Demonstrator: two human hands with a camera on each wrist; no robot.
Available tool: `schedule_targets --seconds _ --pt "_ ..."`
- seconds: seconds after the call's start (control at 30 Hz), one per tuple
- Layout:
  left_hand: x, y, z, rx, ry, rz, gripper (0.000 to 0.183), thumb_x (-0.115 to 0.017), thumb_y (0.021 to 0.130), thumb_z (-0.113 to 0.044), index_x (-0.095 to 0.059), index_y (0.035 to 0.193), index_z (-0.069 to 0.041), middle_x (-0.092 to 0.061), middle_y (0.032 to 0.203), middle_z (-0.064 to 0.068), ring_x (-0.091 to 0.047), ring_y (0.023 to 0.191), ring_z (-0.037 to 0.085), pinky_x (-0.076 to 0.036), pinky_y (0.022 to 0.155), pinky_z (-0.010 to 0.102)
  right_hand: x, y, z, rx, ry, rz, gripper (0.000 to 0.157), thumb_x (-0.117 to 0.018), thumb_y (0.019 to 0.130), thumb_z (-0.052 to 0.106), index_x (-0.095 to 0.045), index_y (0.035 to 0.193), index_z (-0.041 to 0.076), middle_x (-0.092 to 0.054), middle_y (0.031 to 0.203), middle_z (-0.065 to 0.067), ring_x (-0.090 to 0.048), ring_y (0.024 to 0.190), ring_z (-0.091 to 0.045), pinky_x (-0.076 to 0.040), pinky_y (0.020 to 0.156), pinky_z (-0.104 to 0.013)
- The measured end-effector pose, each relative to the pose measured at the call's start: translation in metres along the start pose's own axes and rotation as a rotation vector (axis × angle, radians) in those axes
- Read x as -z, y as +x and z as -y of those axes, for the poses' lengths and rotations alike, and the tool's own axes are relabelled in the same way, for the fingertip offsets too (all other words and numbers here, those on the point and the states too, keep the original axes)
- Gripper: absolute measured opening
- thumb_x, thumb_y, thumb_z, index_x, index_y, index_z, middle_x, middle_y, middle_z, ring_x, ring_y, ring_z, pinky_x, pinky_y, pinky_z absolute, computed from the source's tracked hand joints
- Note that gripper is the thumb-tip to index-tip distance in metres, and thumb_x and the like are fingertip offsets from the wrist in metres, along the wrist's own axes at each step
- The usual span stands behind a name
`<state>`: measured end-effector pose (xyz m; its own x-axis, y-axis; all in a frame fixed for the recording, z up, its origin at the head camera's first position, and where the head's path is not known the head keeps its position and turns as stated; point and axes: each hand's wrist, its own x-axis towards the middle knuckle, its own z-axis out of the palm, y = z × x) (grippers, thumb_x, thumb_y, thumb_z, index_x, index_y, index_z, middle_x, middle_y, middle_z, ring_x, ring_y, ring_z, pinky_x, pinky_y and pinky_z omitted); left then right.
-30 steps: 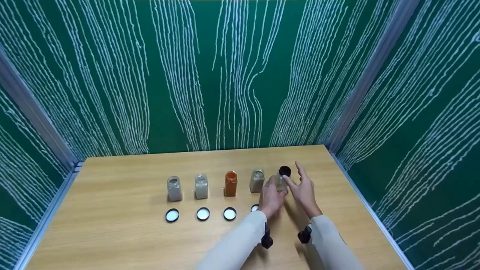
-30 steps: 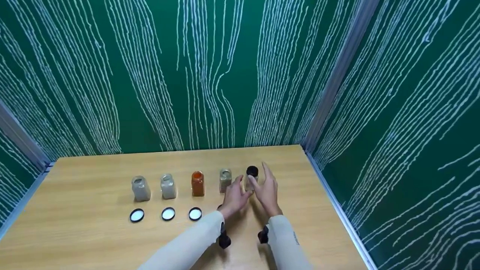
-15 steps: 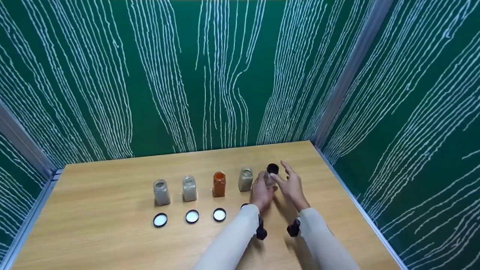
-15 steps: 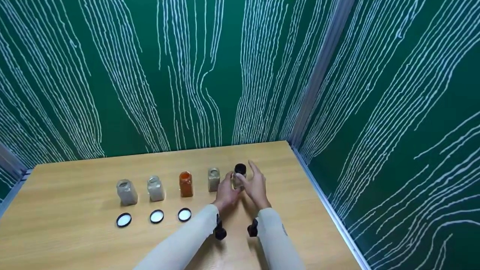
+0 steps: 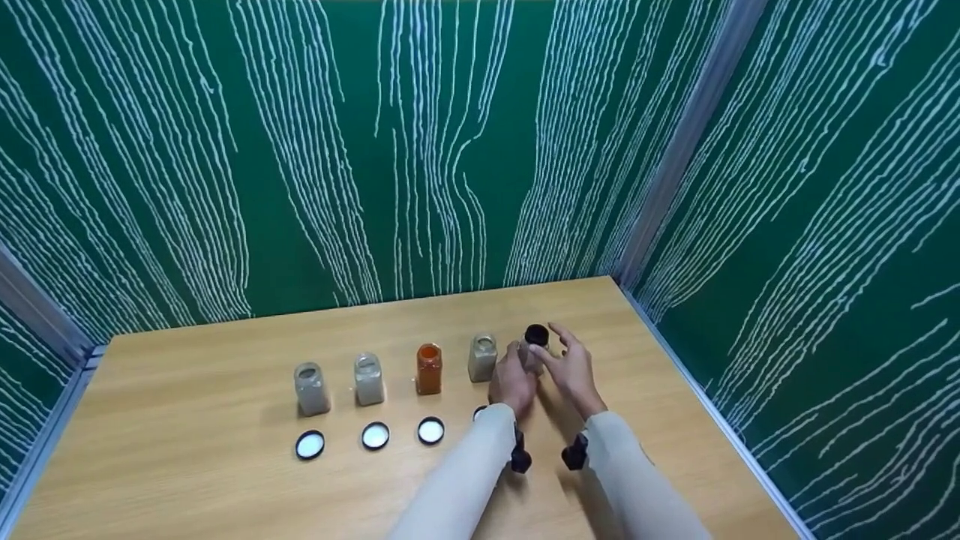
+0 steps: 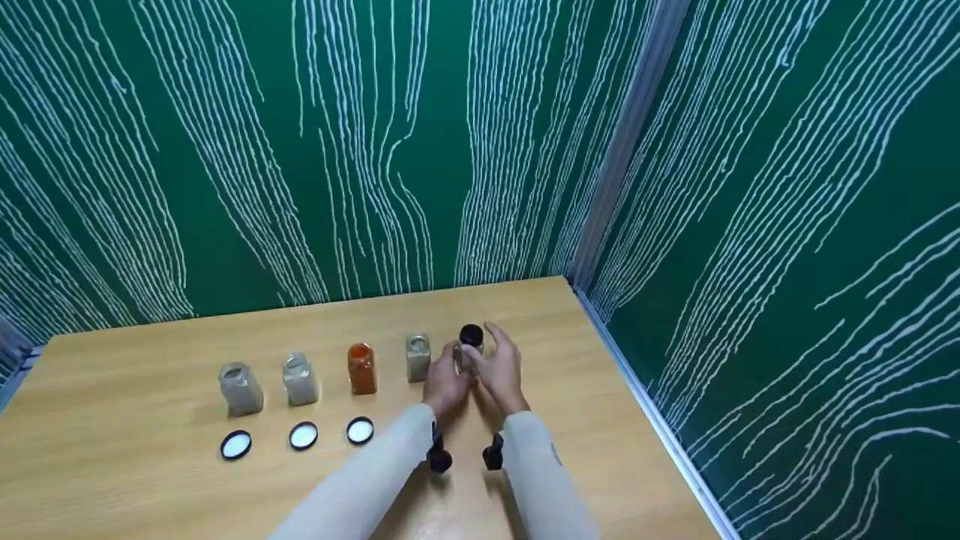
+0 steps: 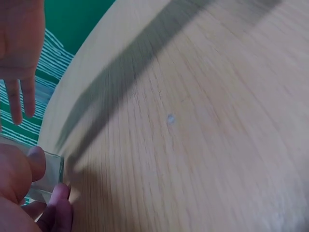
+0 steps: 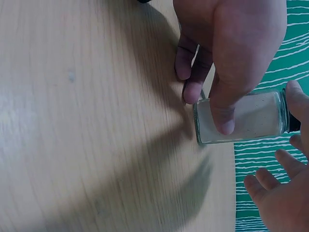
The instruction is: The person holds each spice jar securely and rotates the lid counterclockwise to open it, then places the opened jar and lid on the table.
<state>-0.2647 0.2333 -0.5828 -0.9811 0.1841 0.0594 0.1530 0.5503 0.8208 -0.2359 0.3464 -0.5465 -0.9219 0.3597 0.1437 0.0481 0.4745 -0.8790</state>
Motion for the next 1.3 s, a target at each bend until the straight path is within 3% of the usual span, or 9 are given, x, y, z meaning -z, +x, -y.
schedule_targets --seconds 0.33,0.67,1.07,1.3 --pt "-0.008 0.004 0.003 0.009 0.081 -0.091 0.038 -0.072 0.088 -0.013 -0.063 0.124 -0.019 -0.074 0.104 0.013 -0.071 0.093 0.036 -0.054 0.073 0.054 -0.006 0.001 0.0 0.037 -0.022 -0.089 0.053 -0.079 0.091 0.021 -0.062 0.137 0.0 -0.057 0.144 -0.022 -0.05 0.135 -0.044 -0.046 0.105 -0.056" --pt "-0.008 0.005 0.001 0.033 0.104 -0.103 0.037 -0.073 0.09 -0.018 -0.064 0.125 -0.019 -0.074 0.098 0.014 -0.071 0.09 0.036 -0.054 0.071 0.053 -0.014 0.001 0.002 0.024 -0.009 -0.141 0.046 -0.08 0.09 0.019 -0.066 0.129 0.0 -0.061 0.138 -0.024 -0.054 0.131 -0.041 -0.048 0.103 -0.054" --pt "-0.011 0.004 0.001 0.031 0.132 -0.108 0.033 -0.066 0.097 -0.018 -0.064 0.129 -0.021 -0.073 0.096 0.013 -0.071 0.088 0.034 -0.054 0.068 0.052 -0.015 0.0 0.0 0.062 0.012 -0.132 0.037 -0.077 0.093 0.016 -0.068 0.125 0.0 -0.064 0.133 -0.022 -0.055 0.129 -0.039 -0.048 0.103 -0.053" --pt "-0.01 0.004 0.0 0.059 0.114 -0.079 0.028 -0.054 0.104 -0.015 -0.064 0.13 -0.02 -0.074 0.102 0.013 -0.072 0.092 0.033 -0.056 0.071 0.051 -0.012 0.002 -0.002 0.052 0.023 -0.056 0.041 -0.071 0.097 0.014 -0.062 0.134 -0.003 -0.058 0.14 -0.025 -0.05 0.133 -0.042 -0.044 0.107 -0.055"
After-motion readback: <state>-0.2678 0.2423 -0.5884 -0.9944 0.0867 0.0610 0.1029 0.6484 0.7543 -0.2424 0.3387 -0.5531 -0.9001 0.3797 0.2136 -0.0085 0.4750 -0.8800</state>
